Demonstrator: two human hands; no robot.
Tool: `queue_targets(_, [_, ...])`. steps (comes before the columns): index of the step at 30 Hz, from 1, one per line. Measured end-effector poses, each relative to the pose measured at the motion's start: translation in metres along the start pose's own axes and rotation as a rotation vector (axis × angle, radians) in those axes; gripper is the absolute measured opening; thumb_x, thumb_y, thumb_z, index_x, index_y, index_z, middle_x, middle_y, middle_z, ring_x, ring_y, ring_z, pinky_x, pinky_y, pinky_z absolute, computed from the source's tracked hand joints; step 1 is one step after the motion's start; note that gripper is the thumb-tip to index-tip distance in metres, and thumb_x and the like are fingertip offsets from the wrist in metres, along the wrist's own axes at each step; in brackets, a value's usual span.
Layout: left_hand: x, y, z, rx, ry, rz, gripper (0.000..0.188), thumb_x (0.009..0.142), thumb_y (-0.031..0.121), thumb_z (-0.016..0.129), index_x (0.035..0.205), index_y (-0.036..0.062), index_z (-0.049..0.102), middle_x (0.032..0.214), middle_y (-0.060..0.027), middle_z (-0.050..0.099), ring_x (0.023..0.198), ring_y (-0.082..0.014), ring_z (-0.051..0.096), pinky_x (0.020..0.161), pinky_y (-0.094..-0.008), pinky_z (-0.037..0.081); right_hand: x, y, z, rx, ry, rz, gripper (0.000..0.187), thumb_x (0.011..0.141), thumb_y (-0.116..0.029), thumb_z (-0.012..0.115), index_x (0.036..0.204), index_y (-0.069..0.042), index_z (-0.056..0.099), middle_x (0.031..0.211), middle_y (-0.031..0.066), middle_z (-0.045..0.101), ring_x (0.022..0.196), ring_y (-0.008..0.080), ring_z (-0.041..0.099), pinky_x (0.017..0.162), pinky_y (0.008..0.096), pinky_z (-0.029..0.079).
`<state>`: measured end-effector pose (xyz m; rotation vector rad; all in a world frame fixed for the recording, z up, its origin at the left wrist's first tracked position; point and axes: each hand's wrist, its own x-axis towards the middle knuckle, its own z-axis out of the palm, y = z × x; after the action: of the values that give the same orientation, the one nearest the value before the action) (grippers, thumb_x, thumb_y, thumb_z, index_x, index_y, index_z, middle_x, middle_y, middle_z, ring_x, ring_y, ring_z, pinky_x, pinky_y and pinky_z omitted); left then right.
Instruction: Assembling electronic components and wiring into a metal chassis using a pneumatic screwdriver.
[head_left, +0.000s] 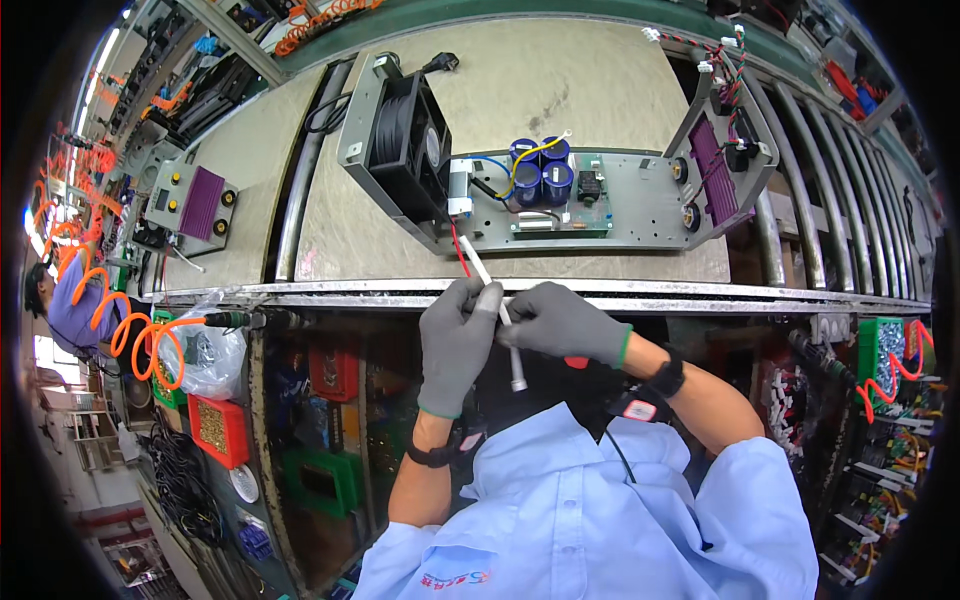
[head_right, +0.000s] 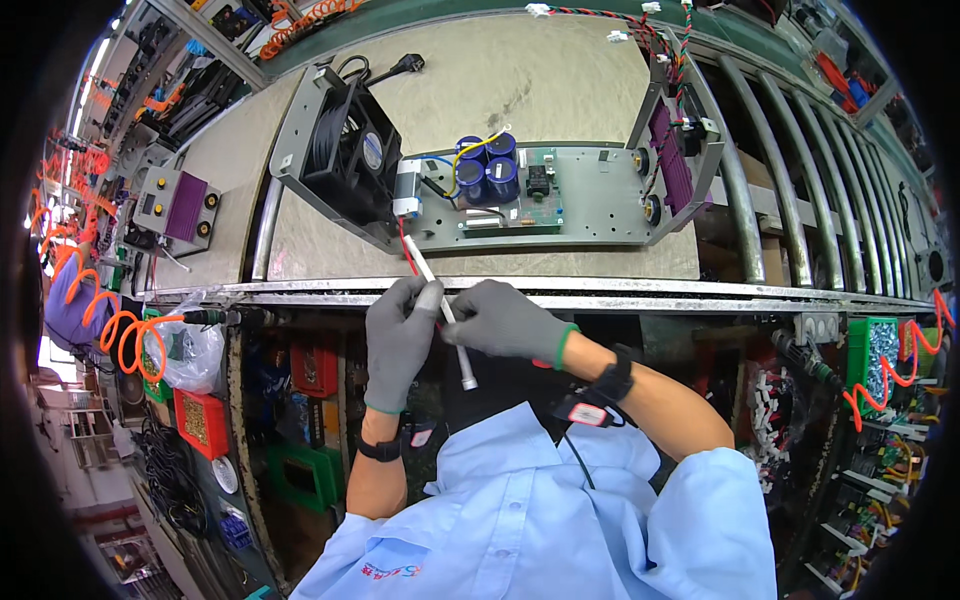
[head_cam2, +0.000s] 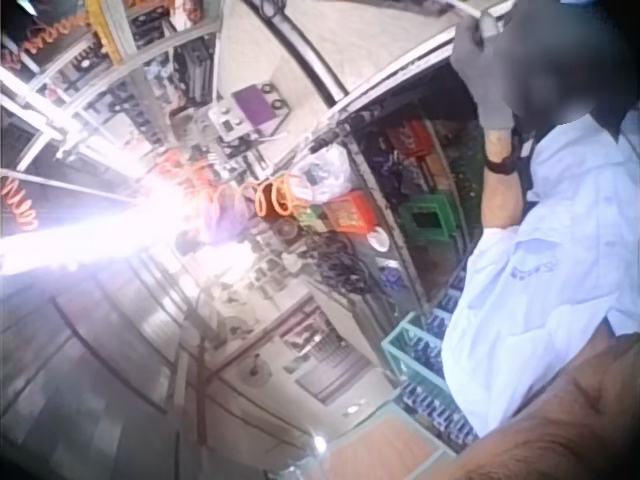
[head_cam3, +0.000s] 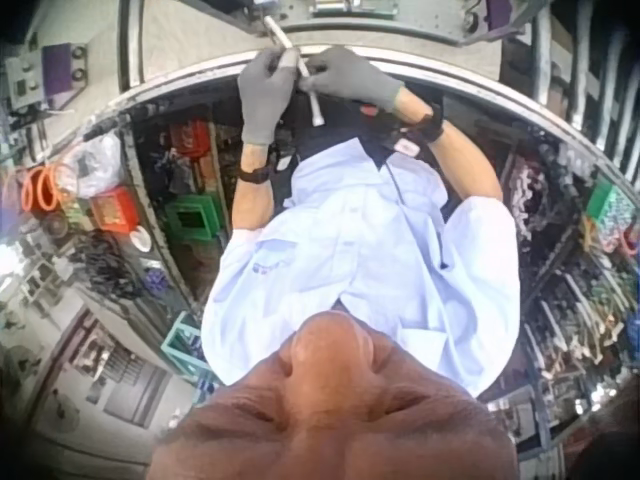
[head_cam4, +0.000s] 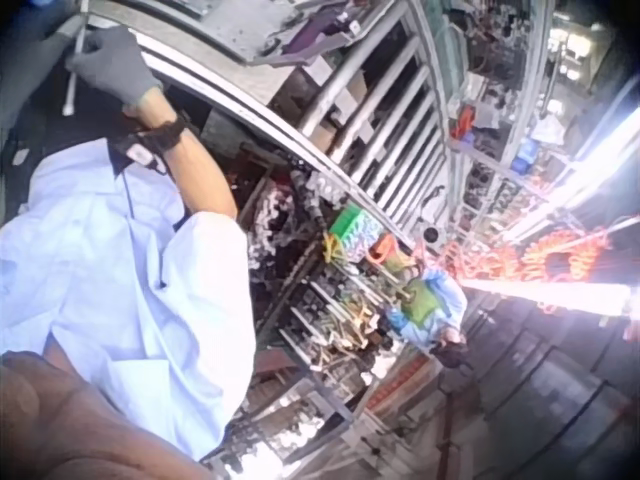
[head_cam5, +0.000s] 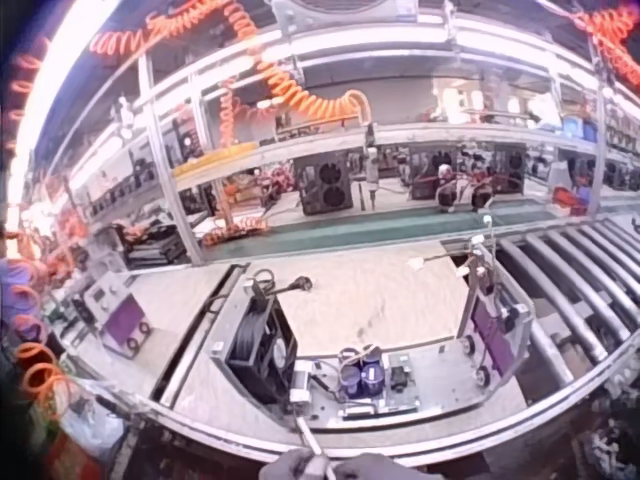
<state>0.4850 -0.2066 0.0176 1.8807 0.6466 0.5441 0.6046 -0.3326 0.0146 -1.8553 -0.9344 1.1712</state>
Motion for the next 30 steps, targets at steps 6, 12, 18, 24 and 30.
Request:
queue_targets(6, [0.014,0.009,0.015,-0.187,-0.237,-0.287,0.028,0.099,0.026,0.062,0.089,-0.0001,0.065,0.066,-0.0008,0.060,0.056,-0.0045,0.055,0.050,-0.0218,0.042,-0.051,0.019,-0.015,-0.004,-0.180,0.051,0.031,0.088,-0.030,0.070,0.080,0.000,0.072,0.063,0.0049,0.061,0.064,0.0103,0.053,0.062,0.0311,0.045])
queue_targets(12, [0.032,0.017,0.030,-0.358,-0.089,-0.278,0.027,0.099,0.026,0.062,0.096,-0.0010,0.064,0.072,-0.0016,0.061,0.056,-0.0053,0.056,0.047,-0.0210,0.043,-0.064,0.023,-0.036,-0.024,-0.205,0.051,0.029,0.090,-0.029,0.067,0.085,0.000,0.070,0.070,0.0088,0.066,0.066,0.0143,0.059,0.067,0.0329,0.048])
queue_targets(18, [0.041,0.012,0.037,-0.088,0.172,0.190,0.026,0.098,0.015,0.058,0.119,-0.0008,0.060,0.101,-0.0108,0.062,0.078,-0.0146,0.064,0.063,-0.0267,0.053,-0.052,-0.002,-0.076,-0.229,0.379,-0.095,0.024,0.087,-0.020,0.065,0.100,0.000,0.070,0.079,0.0155,0.069,0.072,0.0206,0.063,0.072,0.0351,0.051])
queue_targets(24, [0.057,0.008,0.042,0.323,0.242,0.624,0.047,0.093,0.003,0.052,0.140,0.0008,0.049,0.138,-0.0268,0.049,0.116,-0.0436,0.058,0.094,-0.0446,0.053,-0.005,-0.008,-0.101,-0.338,0.544,-0.166,0.022,0.088,-0.014,0.065,0.104,0.000,0.070,0.085,0.0175,0.069,0.076,0.0224,0.065,0.074,0.0359,0.051])
queue_targets(30, [0.067,0.005,0.048,0.480,0.240,0.614,0.046,0.092,0.004,0.056,0.137,-0.0036,0.048,0.137,-0.0249,0.050,0.120,-0.0425,0.055,0.098,-0.0451,0.050,0.006,-0.003,-0.100,-0.395,0.537,-0.216,0.018,0.086,-0.010,0.066,0.100,0.001,0.071,0.086,0.0187,0.069,0.077,0.0267,0.066,0.073,0.0368,0.051])
